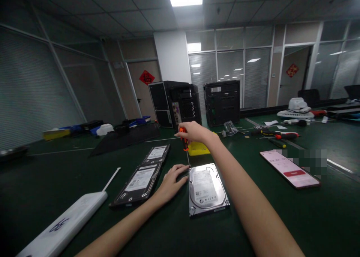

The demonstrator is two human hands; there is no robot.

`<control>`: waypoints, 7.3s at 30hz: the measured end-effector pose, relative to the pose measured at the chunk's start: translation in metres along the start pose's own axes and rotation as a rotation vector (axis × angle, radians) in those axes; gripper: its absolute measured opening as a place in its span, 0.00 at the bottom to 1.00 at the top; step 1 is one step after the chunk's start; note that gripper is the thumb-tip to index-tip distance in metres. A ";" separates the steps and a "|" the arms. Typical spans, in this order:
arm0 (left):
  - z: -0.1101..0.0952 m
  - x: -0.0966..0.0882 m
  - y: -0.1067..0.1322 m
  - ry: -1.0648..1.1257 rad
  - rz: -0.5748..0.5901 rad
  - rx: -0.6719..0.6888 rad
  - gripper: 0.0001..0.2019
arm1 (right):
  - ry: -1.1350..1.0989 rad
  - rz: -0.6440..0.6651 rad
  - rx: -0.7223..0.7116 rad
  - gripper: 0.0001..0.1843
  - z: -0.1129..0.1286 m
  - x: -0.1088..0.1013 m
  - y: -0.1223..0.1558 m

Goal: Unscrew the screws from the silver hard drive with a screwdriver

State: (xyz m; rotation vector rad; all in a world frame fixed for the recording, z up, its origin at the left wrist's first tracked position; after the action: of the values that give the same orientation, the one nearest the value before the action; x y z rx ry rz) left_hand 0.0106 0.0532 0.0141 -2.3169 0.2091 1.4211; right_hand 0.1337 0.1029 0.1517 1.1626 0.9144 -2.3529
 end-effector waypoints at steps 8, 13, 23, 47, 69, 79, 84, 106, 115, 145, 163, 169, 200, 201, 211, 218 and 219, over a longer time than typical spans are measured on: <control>0.000 0.000 -0.001 0.033 -0.021 0.037 0.17 | 0.118 -0.058 -0.108 0.20 0.012 0.005 -0.005; -0.001 -0.001 -0.001 0.030 -0.019 0.030 0.17 | 0.094 -0.031 -0.102 0.19 0.015 0.011 -0.007; 0.005 0.006 -0.006 -0.027 -0.022 0.036 0.17 | 0.053 -0.058 0.027 0.14 0.004 0.013 -0.008; 0.004 0.005 -0.005 -0.037 -0.006 0.043 0.17 | -0.157 0.044 0.014 0.14 -0.007 0.000 -0.001; -0.003 0.001 -0.002 -0.032 -0.008 0.065 0.17 | -0.222 -0.002 0.044 0.15 -0.009 0.003 -0.001; -0.016 0.002 0.004 -0.284 -0.079 0.132 0.19 | -0.414 0.132 0.132 0.17 -0.016 0.004 0.003; -0.029 -0.003 0.008 -0.457 -0.081 0.199 0.20 | -0.448 0.119 0.133 0.22 -0.015 0.007 0.001; -0.042 -0.008 0.007 -0.539 -0.110 0.275 0.14 | -0.308 0.247 0.324 0.12 -0.027 0.008 -0.008; -0.037 -0.010 0.008 -0.482 -0.141 0.237 0.13 | -0.008 0.031 0.247 0.21 -0.027 0.004 -0.006; -0.022 -0.007 0.010 -0.346 -0.132 0.263 0.20 | -0.586 -0.715 0.379 0.27 -0.098 -0.043 0.007; -0.022 -0.008 0.011 -0.342 -0.124 0.275 0.19 | 0.358 0.044 0.382 0.17 -0.097 0.062 -0.002; -0.023 -0.008 0.010 -0.340 -0.147 0.285 0.18 | 0.418 0.057 0.318 0.19 -0.083 0.042 -0.005; -0.019 -0.008 0.009 -0.381 -0.141 0.212 0.16 | 0.525 0.062 0.428 0.16 -0.105 0.084 -0.017; -0.019 -0.008 0.009 -0.381 -0.140 0.211 0.15 | 0.522 0.064 0.420 0.16 -0.103 0.087 -0.020; -0.017 -0.006 0.010 -0.338 -0.131 0.176 0.14 | 0.525 0.045 0.445 0.14 -0.106 0.103 -0.026; -0.018 -0.007 0.011 -0.320 -0.120 0.188 0.14 | 0.491 0.022 0.492 0.14 -0.113 0.101 -0.023; -0.018 -0.007 0.011 -0.319 -0.120 0.189 0.14 | 0.480 0.022 0.498 0.14 -0.114 0.101 -0.024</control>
State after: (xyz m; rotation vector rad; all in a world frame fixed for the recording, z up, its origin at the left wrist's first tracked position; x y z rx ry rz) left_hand 0.0184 0.0356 0.0244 -1.8903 0.1025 1.6088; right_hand 0.1253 0.1951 0.0285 1.9786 0.4361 -2.3956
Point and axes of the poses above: each hand's wrist, its own y-axis away from the middle knuckle, its own x-axis out of the palm, z = x × y, the point moved 5 cm from there along -y, towards the middle knuckle, and after that the axes turned 3 degrees about x, right-handed, at the moved point
